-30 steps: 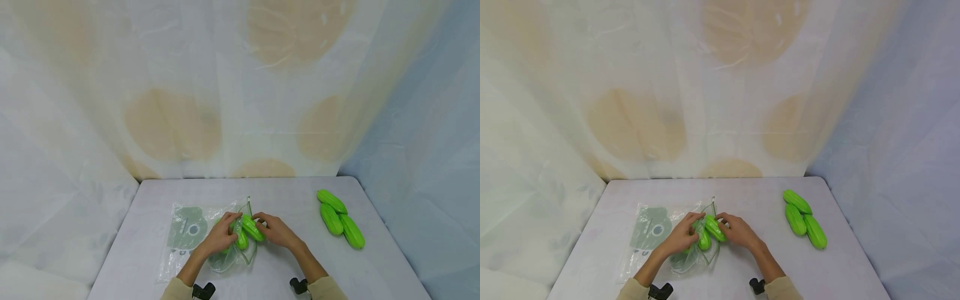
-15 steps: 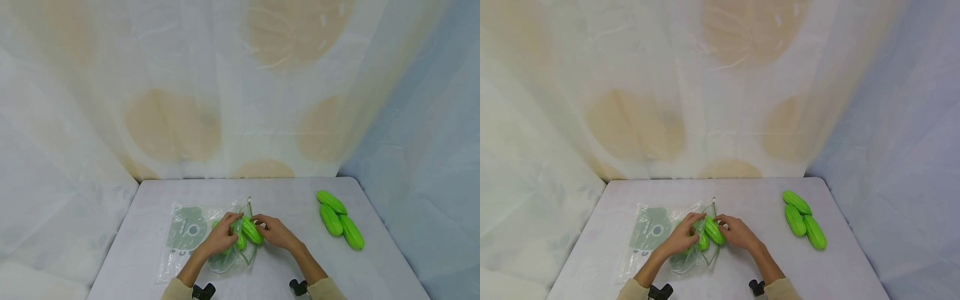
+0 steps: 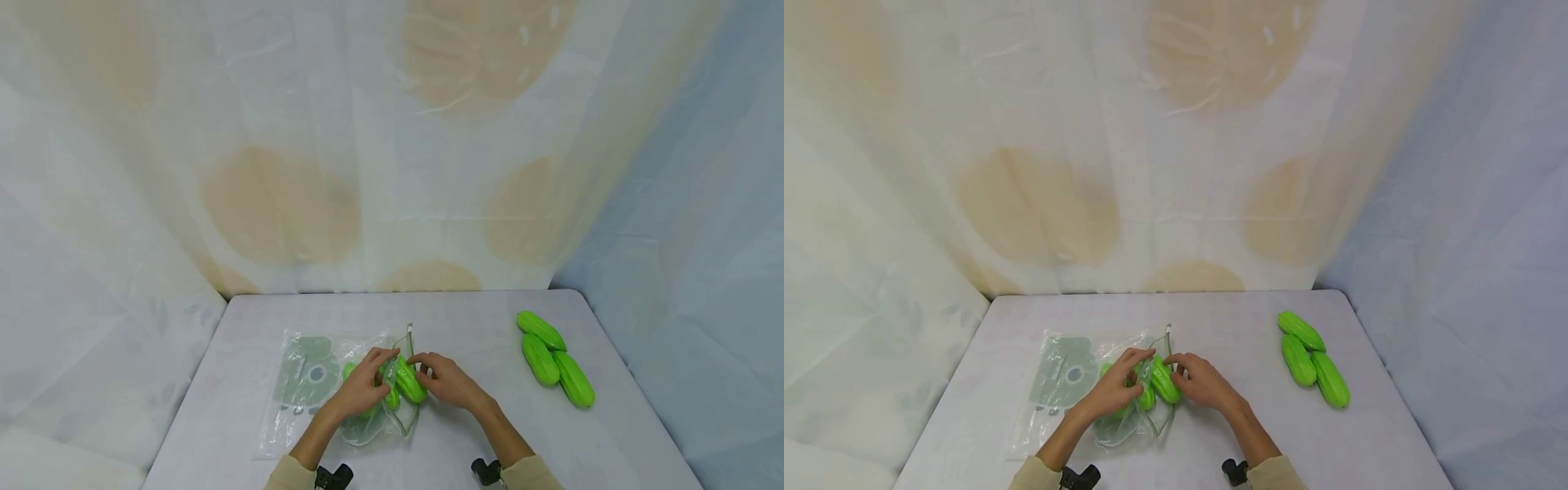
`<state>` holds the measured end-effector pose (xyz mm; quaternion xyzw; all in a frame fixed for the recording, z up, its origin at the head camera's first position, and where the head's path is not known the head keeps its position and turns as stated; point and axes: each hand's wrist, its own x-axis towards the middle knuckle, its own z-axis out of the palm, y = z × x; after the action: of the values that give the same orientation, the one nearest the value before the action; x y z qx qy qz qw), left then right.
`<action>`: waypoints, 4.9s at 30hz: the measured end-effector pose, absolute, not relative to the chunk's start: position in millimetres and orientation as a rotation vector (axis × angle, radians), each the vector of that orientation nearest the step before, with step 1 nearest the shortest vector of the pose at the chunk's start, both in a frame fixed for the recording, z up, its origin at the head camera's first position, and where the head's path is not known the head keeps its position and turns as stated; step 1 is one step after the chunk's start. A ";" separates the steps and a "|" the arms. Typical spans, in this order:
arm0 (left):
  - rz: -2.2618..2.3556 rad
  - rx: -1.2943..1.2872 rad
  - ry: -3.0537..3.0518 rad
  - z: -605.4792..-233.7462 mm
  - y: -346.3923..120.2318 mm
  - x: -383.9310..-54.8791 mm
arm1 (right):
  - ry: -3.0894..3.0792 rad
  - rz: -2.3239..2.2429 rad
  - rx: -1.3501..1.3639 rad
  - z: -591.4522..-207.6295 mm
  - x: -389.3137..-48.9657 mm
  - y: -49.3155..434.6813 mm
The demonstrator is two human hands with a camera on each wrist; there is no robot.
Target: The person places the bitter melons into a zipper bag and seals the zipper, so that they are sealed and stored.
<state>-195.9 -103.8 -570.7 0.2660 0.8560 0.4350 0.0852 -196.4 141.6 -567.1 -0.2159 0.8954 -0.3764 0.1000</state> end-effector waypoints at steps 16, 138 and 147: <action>1.324 0.806 2.525 -570.5 -105.8 -195.3 | 2.600 -1.144 -0.693 -564.7 -194.5 134.5; 1.396 0.717 2.477 -567.1 -101.4 -188.4 | 2.609 -1.262 -0.406 -542.9 -185.8 259.0; 1.385 0.729 2.491 -569.3 -101.3 -188.2 | 2.731 -1.302 -0.278 -531.3 -184.1 302.4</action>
<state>-188.2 -101.3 -569.3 0.2466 0.8426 0.4683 0.0997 -184.1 302.4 -531.3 -0.0912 0.8976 -0.4281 0.0518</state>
